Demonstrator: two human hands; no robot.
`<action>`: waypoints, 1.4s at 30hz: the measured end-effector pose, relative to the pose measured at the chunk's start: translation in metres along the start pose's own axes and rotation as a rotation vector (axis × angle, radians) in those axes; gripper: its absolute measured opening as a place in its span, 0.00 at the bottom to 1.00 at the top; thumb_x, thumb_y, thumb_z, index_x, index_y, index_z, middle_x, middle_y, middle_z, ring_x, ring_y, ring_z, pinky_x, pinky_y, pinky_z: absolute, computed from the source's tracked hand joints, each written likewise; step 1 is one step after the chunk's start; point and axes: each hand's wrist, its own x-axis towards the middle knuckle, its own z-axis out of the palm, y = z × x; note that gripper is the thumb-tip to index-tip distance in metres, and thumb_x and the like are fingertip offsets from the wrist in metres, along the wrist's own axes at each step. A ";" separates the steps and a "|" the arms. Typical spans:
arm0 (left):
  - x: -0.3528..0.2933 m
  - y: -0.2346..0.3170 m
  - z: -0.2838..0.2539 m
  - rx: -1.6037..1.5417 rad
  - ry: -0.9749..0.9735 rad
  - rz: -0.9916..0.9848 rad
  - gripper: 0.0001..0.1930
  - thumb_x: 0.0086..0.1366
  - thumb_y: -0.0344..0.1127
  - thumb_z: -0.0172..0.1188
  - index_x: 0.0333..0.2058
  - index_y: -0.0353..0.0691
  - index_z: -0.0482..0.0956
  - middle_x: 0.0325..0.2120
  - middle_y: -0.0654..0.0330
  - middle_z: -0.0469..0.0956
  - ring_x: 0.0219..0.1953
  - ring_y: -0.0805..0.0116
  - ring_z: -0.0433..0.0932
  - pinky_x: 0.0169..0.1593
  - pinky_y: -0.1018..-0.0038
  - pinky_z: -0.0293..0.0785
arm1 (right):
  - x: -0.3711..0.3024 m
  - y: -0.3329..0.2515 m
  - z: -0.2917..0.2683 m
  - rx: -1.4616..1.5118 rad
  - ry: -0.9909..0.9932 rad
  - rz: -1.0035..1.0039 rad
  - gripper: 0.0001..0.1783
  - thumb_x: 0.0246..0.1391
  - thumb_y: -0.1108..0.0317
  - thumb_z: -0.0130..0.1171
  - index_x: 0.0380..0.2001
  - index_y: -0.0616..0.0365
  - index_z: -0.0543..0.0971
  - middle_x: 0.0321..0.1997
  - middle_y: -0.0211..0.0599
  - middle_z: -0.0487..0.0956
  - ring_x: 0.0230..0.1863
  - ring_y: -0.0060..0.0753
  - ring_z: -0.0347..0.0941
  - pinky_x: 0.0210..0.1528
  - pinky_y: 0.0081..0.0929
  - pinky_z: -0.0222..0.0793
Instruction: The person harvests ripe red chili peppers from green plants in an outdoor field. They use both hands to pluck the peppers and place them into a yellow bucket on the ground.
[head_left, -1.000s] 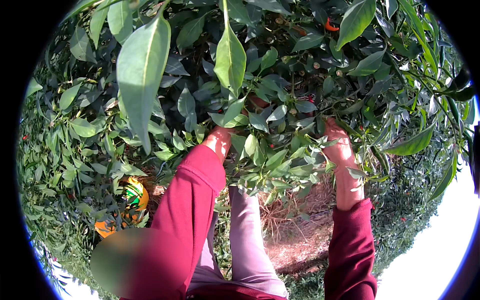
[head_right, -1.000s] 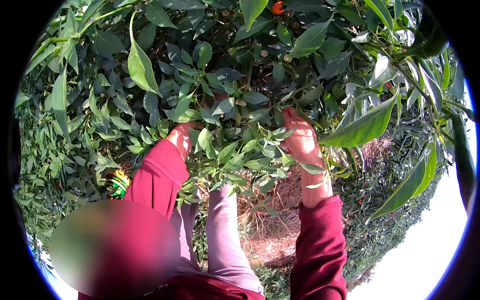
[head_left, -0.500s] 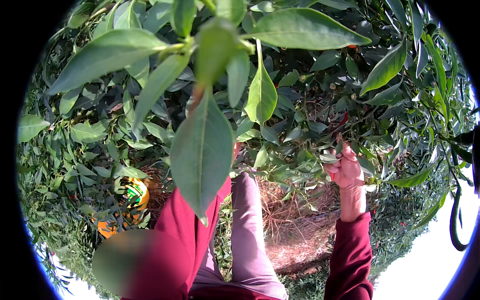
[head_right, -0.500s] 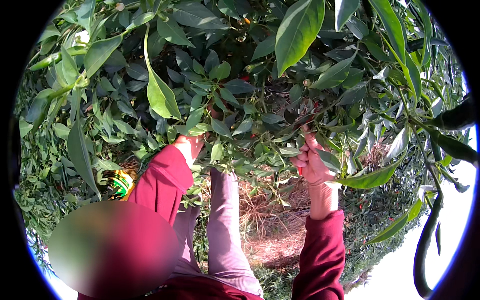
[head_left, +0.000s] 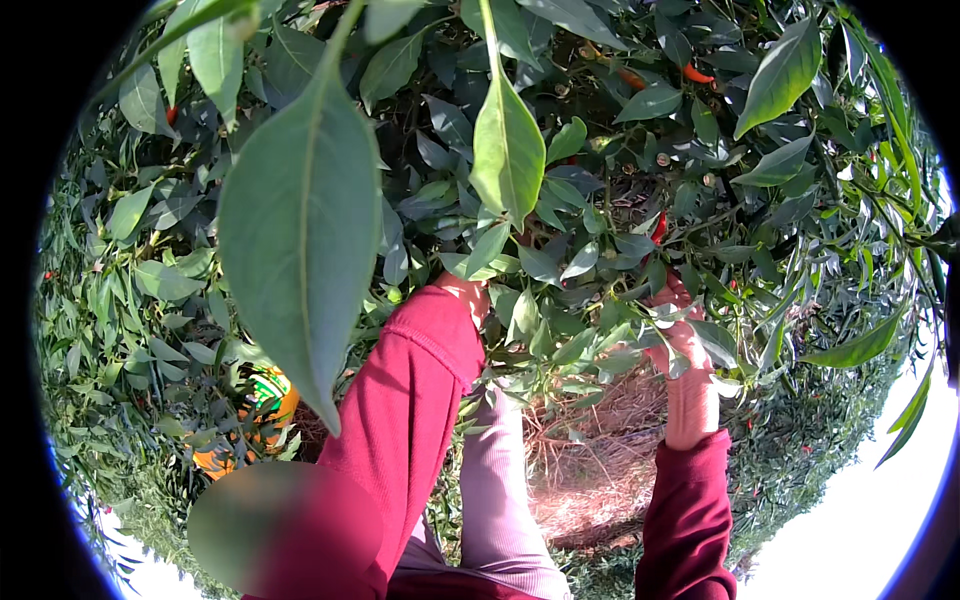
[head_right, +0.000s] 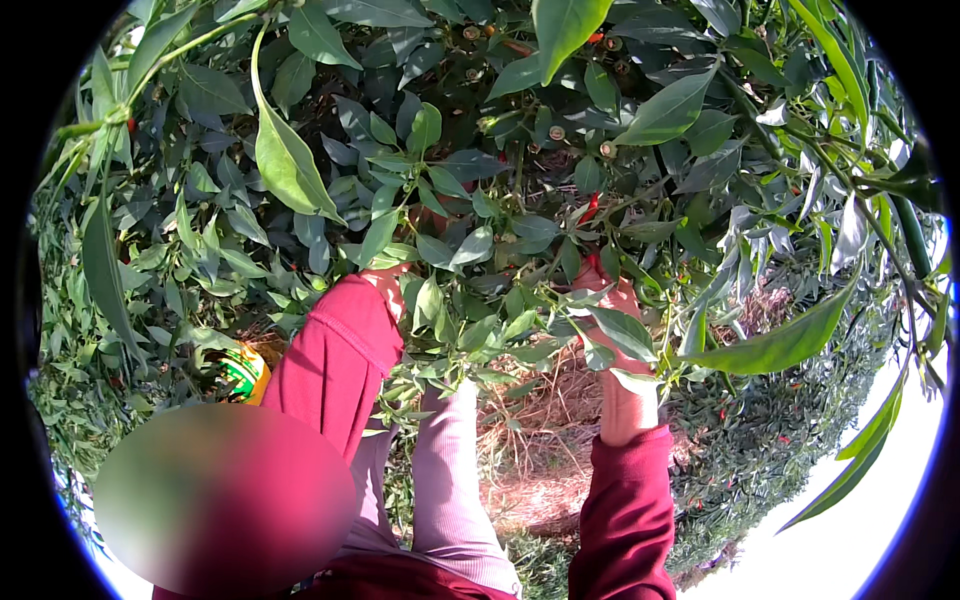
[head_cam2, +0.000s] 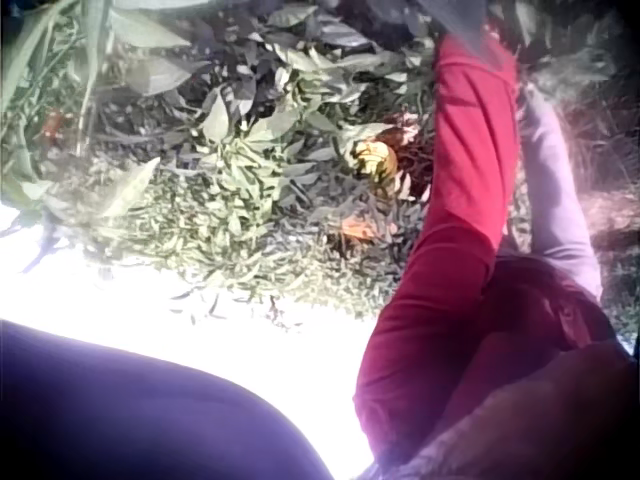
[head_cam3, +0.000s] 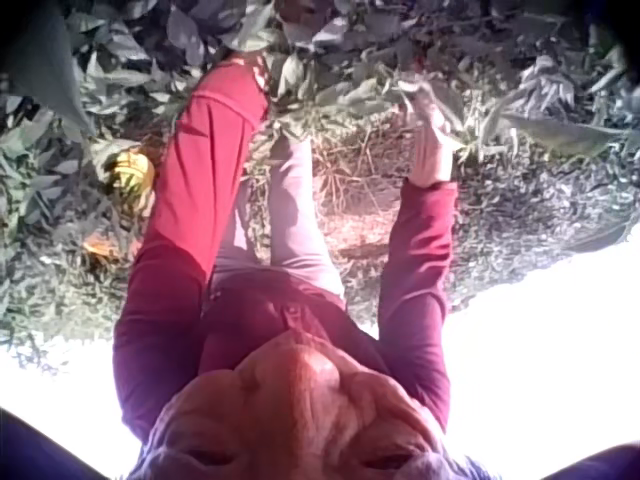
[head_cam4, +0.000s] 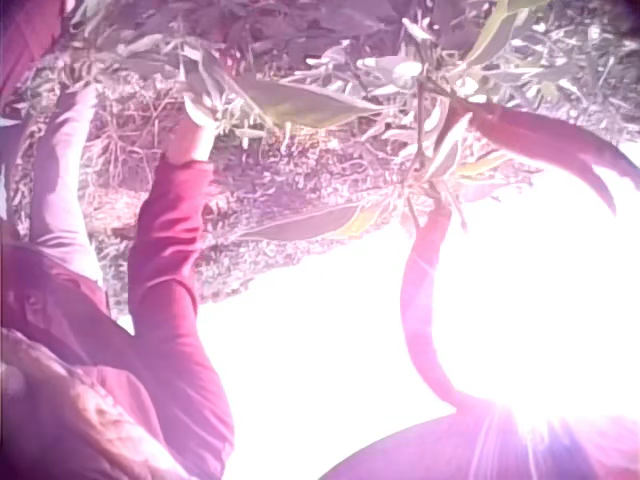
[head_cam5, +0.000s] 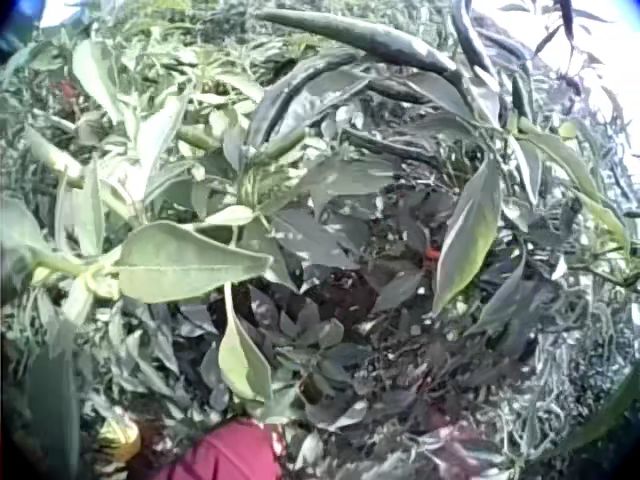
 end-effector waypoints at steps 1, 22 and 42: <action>0.001 0.000 -0.001 0.021 0.009 0.006 0.14 0.61 0.44 0.51 0.39 0.40 0.73 0.33 0.59 0.75 0.38 0.66 0.73 0.41 0.69 0.69 | 0.002 0.003 -0.006 0.090 -0.079 0.036 0.29 0.57 0.52 0.45 0.56 0.57 0.63 0.56 0.47 0.67 0.56 0.40 0.64 0.54 0.42 0.64; 0.060 0.028 -0.009 0.358 0.027 0.224 0.15 0.61 0.44 0.51 0.41 0.40 0.72 0.34 0.59 0.75 0.38 0.66 0.73 0.42 0.69 0.69 | -0.012 0.007 -0.015 -0.242 0.345 -0.050 0.16 0.53 0.72 0.53 0.46 0.55 0.70 0.44 0.29 0.74 0.41 0.28 0.71 0.44 0.27 0.69; 0.064 0.004 -0.024 0.384 0.012 0.179 0.16 0.61 0.44 0.52 0.42 0.40 0.72 0.35 0.58 0.75 0.39 0.66 0.73 0.43 0.70 0.68 | -0.013 0.013 0.014 0.524 -0.042 0.157 0.15 0.52 0.69 0.51 0.45 0.56 0.70 0.38 0.31 0.71 0.33 0.22 0.66 0.36 0.20 0.69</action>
